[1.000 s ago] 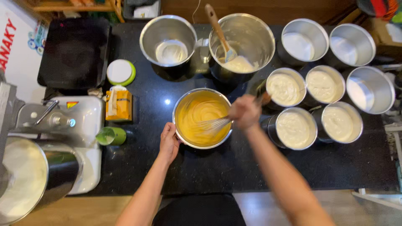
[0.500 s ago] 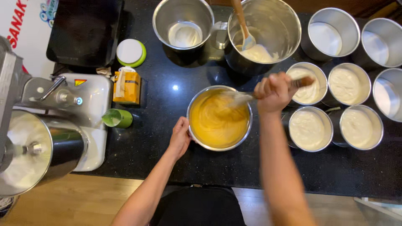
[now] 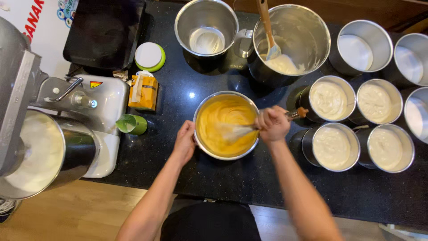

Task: The person whisks ingredients in a bowl by hand, pours liquid from a pitcher into the bowl, and continues whisking the mixture.

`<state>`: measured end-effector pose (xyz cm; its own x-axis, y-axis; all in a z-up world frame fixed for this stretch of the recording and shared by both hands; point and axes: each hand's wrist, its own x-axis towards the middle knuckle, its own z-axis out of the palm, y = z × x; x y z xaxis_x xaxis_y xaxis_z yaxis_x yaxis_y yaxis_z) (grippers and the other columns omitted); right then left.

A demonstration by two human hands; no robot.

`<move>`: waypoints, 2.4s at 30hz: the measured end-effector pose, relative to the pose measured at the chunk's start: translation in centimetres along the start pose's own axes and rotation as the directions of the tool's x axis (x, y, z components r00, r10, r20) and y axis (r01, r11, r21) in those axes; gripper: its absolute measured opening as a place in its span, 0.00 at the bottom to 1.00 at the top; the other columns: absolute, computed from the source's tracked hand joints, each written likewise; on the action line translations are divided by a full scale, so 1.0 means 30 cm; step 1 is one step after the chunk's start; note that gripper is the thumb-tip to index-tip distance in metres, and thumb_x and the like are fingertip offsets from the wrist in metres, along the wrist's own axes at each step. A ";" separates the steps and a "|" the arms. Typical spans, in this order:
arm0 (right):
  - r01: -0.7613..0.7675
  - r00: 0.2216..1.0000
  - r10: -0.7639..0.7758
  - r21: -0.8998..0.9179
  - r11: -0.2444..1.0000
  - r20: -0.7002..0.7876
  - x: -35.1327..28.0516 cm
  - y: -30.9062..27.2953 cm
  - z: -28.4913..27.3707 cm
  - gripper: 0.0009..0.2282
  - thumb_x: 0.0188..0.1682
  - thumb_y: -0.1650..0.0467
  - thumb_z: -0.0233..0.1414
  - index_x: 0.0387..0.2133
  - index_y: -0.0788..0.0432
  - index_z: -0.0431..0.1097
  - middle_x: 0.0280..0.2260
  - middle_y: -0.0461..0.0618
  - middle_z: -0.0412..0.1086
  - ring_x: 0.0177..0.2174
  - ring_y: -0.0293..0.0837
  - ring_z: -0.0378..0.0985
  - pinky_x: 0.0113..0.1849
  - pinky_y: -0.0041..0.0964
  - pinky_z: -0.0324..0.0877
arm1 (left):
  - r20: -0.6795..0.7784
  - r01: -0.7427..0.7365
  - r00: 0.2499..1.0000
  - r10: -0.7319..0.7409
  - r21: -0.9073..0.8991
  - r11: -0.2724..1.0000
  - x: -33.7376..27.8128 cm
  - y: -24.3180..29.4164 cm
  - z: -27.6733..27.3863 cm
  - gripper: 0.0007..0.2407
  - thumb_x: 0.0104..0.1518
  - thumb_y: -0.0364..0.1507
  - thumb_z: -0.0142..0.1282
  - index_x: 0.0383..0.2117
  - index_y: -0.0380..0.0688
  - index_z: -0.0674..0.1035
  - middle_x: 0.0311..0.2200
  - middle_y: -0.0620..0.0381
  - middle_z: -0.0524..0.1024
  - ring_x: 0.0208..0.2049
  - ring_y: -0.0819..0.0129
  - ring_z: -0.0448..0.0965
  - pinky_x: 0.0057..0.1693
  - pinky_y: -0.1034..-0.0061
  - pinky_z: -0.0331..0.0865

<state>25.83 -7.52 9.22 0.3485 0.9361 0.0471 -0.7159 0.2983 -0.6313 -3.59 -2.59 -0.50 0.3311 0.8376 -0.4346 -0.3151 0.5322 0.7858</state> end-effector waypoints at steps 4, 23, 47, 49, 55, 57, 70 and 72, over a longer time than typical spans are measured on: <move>-0.032 0.999 0.018 -0.406 0.913 -0.038 0.035 -0.116 0.027 0.17 0.47 0.76 0.47 0.12 0.50 0.47 0.12 0.42 0.46 0.10 0.39 0.46 0.14 0.39 0.46 | 0.061 0.173 0.982 -0.179 0.098 0.980 -0.075 0.044 -0.031 0.09 0.69 0.36 0.42 0.31 0.52 0.69 0.28 0.66 0.71 0.29 0.78 0.71 0.36 0.79 0.68; 0.435 0.888 -0.452 -0.171 0.884 -0.081 0.062 0.073 0.082 0.15 0.49 0.75 0.47 0.16 0.53 0.50 0.12 0.41 0.47 0.11 0.36 0.47 0.15 0.35 0.50 | 0.035 0.077 0.997 -0.075 -0.078 0.994 -0.056 -0.003 0.054 0.08 0.69 0.36 0.42 0.31 0.52 0.68 0.31 0.64 0.73 0.31 0.75 0.73 0.36 0.77 0.70; 0.248 0.968 -0.246 -0.331 0.910 0.049 0.258 -0.006 0.119 0.12 0.51 0.74 0.53 0.20 0.55 0.60 0.15 0.44 0.59 0.12 0.36 0.58 0.15 0.31 0.55 | -0.008 0.042 0.999 -0.043 -0.082 0.996 -0.054 -0.122 0.159 0.08 0.69 0.34 0.42 0.31 0.50 0.69 0.30 0.66 0.71 0.30 0.77 0.72 0.37 0.76 0.70; 0.245 0.962 -0.194 -0.299 0.922 0.190 0.232 0.115 0.164 0.08 0.51 0.72 0.54 0.22 0.57 0.65 0.18 0.47 0.63 0.16 0.38 0.63 0.20 0.32 0.60 | 0.008 0.028 1.000 -0.028 -0.040 0.999 -0.021 -0.143 0.160 0.09 0.70 0.35 0.43 0.31 0.50 0.69 0.29 0.65 0.70 0.29 0.77 0.70 0.36 0.77 0.69; -0.099 0.841 0.407 -0.637 0.764 0.357 0.073 -0.064 0.119 0.11 0.46 0.74 0.53 0.13 0.58 0.66 0.14 0.47 0.63 0.14 0.37 0.63 0.19 0.32 0.59 | 0.052 0.021 0.998 -0.020 -0.008 1.000 -0.021 -0.029 0.032 0.11 0.72 0.37 0.41 0.33 0.48 0.70 0.29 0.60 0.71 0.28 0.75 0.71 0.36 0.75 0.69; -0.086 0.935 0.272 -0.597 0.797 0.228 0.198 -0.083 0.135 0.10 0.45 0.75 0.53 0.15 0.58 0.63 0.14 0.48 0.61 0.13 0.38 0.61 0.18 0.33 0.57 | 0.071 0.077 0.995 -0.075 -0.026 0.997 -0.094 -0.029 0.080 0.11 0.71 0.37 0.41 0.32 0.47 0.69 0.32 0.59 0.73 0.31 0.72 0.75 0.40 0.71 0.76; 0.247 0.963 -0.265 -0.233 0.941 -0.048 0.142 -0.075 0.033 0.16 0.48 0.73 0.48 0.14 0.52 0.48 0.12 0.42 0.48 0.11 0.39 0.48 0.15 0.36 0.51 | -0.024 0.184 0.982 -0.185 0.290 0.939 0.038 0.212 0.094 0.13 0.71 0.36 0.37 0.43 0.43 0.75 0.32 0.54 0.75 0.34 0.64 0.77 0.43 0.63 0.77; 0.332 0.921 -0.354 -0.145 0.932 -0.166 0.148 0.028 0.045 0.12 0.47 0.73 0.47 0.17 0.55 0.50 0.15 0.47 0.50 0.14 0.42 0.50 0.18 0.37 0.51 | 0.035 0.152 0.987 -0.158 0.135 0.979 0.063 0.175 0.098 0.10 0.70 0.34 0.39 0.39 0.44 0.73 0.33 0.57 0.75 0.34 0.66 0.76 0.43 0.65 0.76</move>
<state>25.96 -2.87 9.95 0.6742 0.7254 0.1385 -0.4636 0.5617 -0.6852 -2.01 1.43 4.10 0.4076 0.7382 -0.5374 -0.1384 0.6317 0.7628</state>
